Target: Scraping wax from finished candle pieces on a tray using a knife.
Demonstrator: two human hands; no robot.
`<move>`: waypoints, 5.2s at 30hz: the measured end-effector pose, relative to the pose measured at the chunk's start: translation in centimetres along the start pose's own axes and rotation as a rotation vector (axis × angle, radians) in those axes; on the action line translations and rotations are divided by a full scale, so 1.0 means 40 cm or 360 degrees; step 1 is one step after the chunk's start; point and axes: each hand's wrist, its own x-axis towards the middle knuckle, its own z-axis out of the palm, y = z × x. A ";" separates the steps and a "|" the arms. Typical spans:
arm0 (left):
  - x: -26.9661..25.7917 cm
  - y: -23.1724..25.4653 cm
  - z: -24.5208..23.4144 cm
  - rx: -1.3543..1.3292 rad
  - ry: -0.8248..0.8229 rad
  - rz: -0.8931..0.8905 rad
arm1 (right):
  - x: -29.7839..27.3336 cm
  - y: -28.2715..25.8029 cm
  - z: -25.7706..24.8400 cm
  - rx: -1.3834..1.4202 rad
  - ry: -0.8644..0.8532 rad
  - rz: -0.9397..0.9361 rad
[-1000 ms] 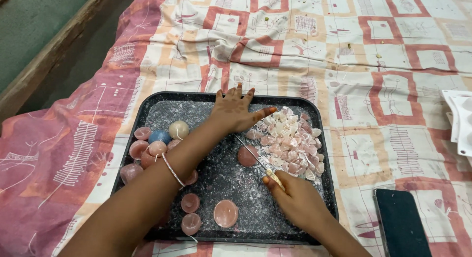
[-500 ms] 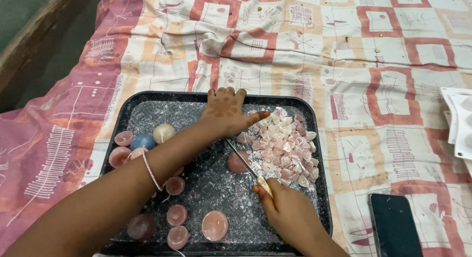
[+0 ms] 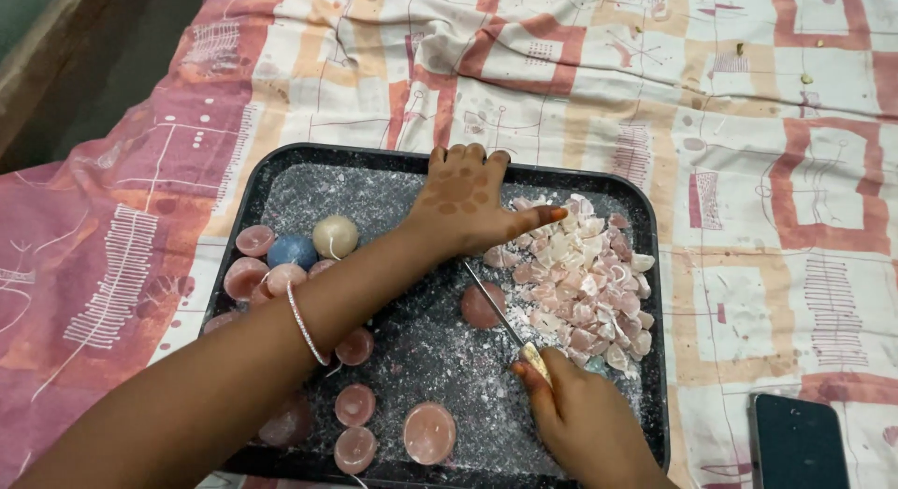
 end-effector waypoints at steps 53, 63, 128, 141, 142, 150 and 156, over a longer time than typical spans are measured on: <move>0.039 -0.040 0.026 -0.0033 0.0062 0.0295 | 0.013 -0.055 0.042 -0.0454 0.0209 -0.0015; 0.050 -0.037 0.034 0.0153 0.0165 0.0273 | -0.003 -0.072 0.029 -0.0287 0.0365 -0.0139; -0.239 0.028 0.157 -0.2093 0.0396 0.0481 | 0.085 0.049 -0.062 0.1673 0.0105 -0.0531; -0.206 -0.008 0.231 -0.2197 -0.0022 0.0545 | 0.042 0.063 -0.037 0.1492 0.0526 -0.0735; -0.187 -0.020 0.252 -0.2421 -0.0186 0.0531 | 0.027 0.049 -0.042 0.1368 0.0561 -0.0702; -0.180 -0.030 0.236 -0.2727 -0.0278 0.0270 | 0.011 -0.020 -0.083 0.0806 0.0784 -0.0449; -0.200 0.008 0.213 -0.2497 -0.0203 0.0421 | -0.013 -0.048 -0.122 0.0435 0.0823 -0.0153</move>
